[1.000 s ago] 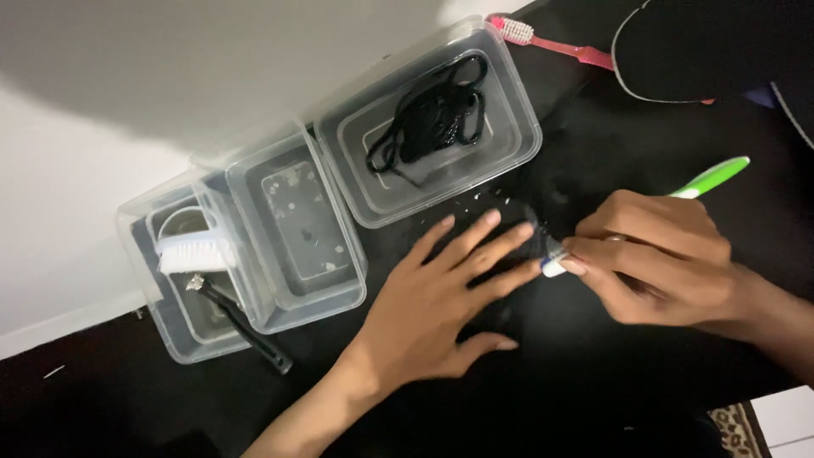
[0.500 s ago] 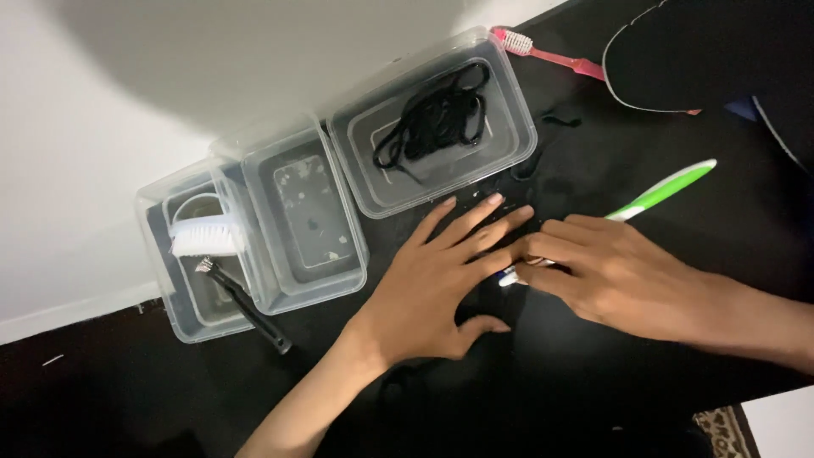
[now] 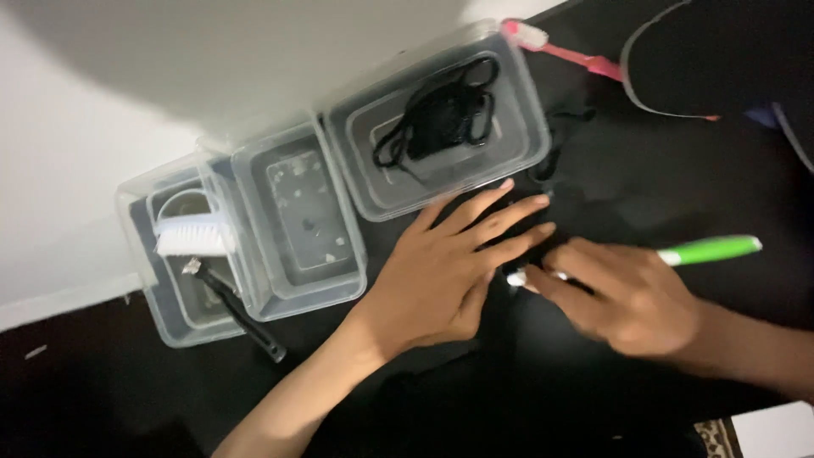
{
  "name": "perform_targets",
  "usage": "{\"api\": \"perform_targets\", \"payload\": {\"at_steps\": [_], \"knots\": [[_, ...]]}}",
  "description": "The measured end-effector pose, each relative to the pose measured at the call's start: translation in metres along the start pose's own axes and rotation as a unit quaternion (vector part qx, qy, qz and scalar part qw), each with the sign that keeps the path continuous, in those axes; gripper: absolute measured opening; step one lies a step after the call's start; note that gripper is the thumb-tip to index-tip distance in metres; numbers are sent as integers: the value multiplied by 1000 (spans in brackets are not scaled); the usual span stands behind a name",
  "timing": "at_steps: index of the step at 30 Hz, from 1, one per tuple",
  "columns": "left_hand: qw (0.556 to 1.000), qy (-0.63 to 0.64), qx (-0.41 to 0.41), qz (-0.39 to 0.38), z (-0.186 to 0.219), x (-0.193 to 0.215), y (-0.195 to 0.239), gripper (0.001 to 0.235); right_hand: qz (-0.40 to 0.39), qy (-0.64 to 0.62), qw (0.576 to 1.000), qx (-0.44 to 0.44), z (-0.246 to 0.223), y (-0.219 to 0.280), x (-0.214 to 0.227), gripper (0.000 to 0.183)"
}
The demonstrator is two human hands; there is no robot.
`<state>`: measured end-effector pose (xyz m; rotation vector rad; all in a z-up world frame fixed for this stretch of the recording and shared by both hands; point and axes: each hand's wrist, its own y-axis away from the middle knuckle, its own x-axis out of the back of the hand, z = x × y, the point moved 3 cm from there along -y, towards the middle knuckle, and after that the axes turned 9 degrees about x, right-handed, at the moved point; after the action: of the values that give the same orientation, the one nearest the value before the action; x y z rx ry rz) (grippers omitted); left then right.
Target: The person scrubs a black piece of clothing on a dark table using a green toothbrush and a white cleaning agent. They repeatedly scrub the fabric, wipe it with a blue cloth, and continue the cleaning process.
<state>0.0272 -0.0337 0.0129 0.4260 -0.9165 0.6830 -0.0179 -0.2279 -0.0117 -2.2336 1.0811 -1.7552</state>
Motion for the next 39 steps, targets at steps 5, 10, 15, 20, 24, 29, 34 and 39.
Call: {"api": "perform_targets", "payload": {"at_steps": [5, 10, 15, 20, 24, 29, 34, 39], "knots": [[995, -95, 2, 15, -3, -5, -2, 59, -27, -100, 995, 8, -27, -2, -16, 8], [993, -114, 2, 5, -5, -7, -3, 75, -38, 21, 999, 6, -8, 6, -7, 18], [990, -139, 7, 19, -5, -10, -2, 54, -55, -181, 981, -53, -26, 1, -10, 9], [992, -125, -9, 13, -5, -7, -2, 66, -37, 44, 998, -35, 3, 3, 16, 22], [990, -138, -4, 10, -2, -8, -2, 74, -80, -50, 973, -209, -10, 46, -27, 9], [996, -81, 23, 16, 1, -11, -2, 58, -99, -193, 959, 181, -52, 3, -18, 21], [998, -63, 27, -15, 1, -7, -1, 81, -77, -244, 966, 37, -16, 0, 4, 22], [995, -75, 17, -64, -1, -5, -3, 117, -14, 15, 1000, 6, 11, -15, 21, 7]]}}
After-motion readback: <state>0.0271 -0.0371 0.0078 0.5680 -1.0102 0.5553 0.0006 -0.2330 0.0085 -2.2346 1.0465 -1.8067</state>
